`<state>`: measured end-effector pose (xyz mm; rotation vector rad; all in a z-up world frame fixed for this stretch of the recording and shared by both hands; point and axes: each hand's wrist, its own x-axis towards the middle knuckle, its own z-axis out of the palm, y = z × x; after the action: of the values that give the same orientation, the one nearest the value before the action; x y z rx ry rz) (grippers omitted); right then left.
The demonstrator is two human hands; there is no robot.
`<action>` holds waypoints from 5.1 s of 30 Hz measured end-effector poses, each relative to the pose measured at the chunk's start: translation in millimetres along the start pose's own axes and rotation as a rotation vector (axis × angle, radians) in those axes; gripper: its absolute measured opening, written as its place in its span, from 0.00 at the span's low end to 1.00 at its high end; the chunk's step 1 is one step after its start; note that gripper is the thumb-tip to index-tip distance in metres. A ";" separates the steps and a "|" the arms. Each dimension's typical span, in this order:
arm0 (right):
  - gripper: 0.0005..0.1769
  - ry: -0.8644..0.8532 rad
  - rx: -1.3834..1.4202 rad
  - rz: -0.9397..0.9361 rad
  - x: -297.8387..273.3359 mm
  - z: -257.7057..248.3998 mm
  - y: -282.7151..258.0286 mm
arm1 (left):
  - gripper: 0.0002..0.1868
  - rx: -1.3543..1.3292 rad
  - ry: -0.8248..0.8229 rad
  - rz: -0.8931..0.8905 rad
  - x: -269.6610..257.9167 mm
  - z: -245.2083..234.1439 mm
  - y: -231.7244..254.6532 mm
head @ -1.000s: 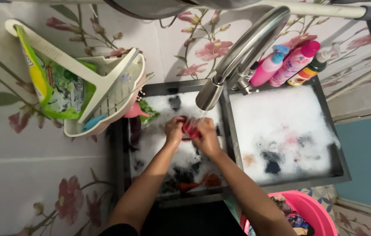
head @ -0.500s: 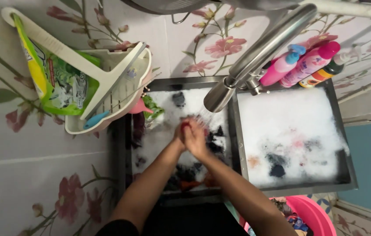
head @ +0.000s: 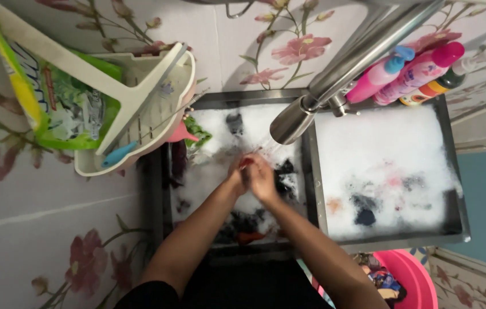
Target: Hand-washing various articles of clothing in a soapy sink and rinsing them in a pink basin.
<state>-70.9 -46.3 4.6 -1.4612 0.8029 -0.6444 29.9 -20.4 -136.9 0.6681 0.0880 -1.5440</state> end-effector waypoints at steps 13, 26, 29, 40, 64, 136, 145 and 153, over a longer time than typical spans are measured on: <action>0.19 0.250 0.809 0.388 -17.5 -46.7 -89.7 | 0.14 0.933 0.139 0.621 -101.7 156.6 24.0; 0.11 0.247 0.077 -0.126 -95.5 -100.8 -101.3 | 0.38 1.067 -0.464 -0.083 -138.4 197.5 5.3; 0.12 0.260 -0.041 -0.111 -109.1 -112.4 -109.3 | 0.28 1.292 -0.443 -0.228 -134.9 186.3 -13.5; 0.14 0.459 -0.265 -0.397 -187.8 -146.7 -105.8 | 0.20 1.549 -0.560 0.382 -153.3 200.6 -91.6; 0.38 0.874 -0.439 0.753 -616.3 -182.2 70.2 | 0.49 2.600 -1.636 -0.106 -198.2 214.5 -386.7; 0.11 0.144 0.061 0.100 -122.2 -54.1 -61.5 | 0.19 -0.335 -0.463 -0.279 -93.2 28.4 -96.3; 0.19 -0.498 -0.945 0.358 -95.0 -81.1 38.5 | 0.33 0.427 0.471 -0.575 -101.1 74.7 -51.2; 0.12 0.206 -0.184 0.082 -129.9 -46.5 -74.8 | 0.22 -0.053 -0.631 -0.351 -66.0 31.0 -96.6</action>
<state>-178.5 27.1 92.2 -1.5342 1.1013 -0.6802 -75.3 35.0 -114.2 0.0997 -0.2408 -2.0201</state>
